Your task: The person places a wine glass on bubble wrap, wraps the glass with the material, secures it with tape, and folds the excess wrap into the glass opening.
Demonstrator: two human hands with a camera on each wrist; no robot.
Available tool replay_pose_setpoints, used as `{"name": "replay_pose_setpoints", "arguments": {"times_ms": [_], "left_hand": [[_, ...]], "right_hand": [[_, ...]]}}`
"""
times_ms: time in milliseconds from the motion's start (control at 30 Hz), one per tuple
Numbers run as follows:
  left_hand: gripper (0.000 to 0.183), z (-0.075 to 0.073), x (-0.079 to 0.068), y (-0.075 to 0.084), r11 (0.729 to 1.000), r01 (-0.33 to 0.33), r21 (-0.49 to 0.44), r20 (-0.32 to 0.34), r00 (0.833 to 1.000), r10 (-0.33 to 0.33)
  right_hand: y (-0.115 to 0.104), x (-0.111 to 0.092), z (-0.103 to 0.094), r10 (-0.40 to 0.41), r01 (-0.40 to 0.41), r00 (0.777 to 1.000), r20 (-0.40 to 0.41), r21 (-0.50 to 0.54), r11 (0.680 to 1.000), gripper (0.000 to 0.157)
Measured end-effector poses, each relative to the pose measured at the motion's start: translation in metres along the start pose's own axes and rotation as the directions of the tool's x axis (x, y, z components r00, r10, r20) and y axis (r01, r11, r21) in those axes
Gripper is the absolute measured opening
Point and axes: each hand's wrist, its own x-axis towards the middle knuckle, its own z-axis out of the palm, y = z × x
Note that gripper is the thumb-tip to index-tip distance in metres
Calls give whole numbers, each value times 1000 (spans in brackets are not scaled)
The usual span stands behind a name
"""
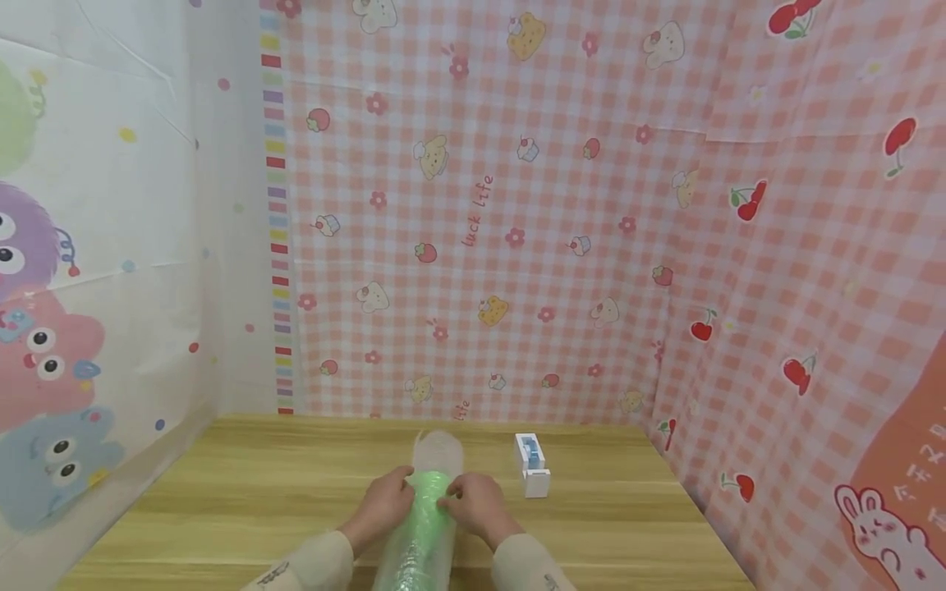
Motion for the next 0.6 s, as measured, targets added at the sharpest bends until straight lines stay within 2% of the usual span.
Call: {"name": "replay_pose_setpoints", "arguments": {"times_ms": [100,167,333,433,600], "left_hand": [[41,-3,0,-2,995,31,-90,26,999,-29],[43,-4,0,-5,993,23,-119,30,999,-20],[47,-3,2,-13,988,-14,-152,12,1000,16],[48,-1,3,-17,983,-12,-182,8,1000,13],[38,2,4,-22,984,-22,-176,7,1000,24]], "right_hand": [[4,-1,-2,25,-26,1000,17,17,1000,21],[5,-2,-3,34,-35,999,27,26,999,20],[6,-2,-4,59,-61,998,32,46,997,19],[7,-2,-4,77,-79,997,31,66,995,18],[11,-2,-2,99,-103,994,37,121,987,18]]}}
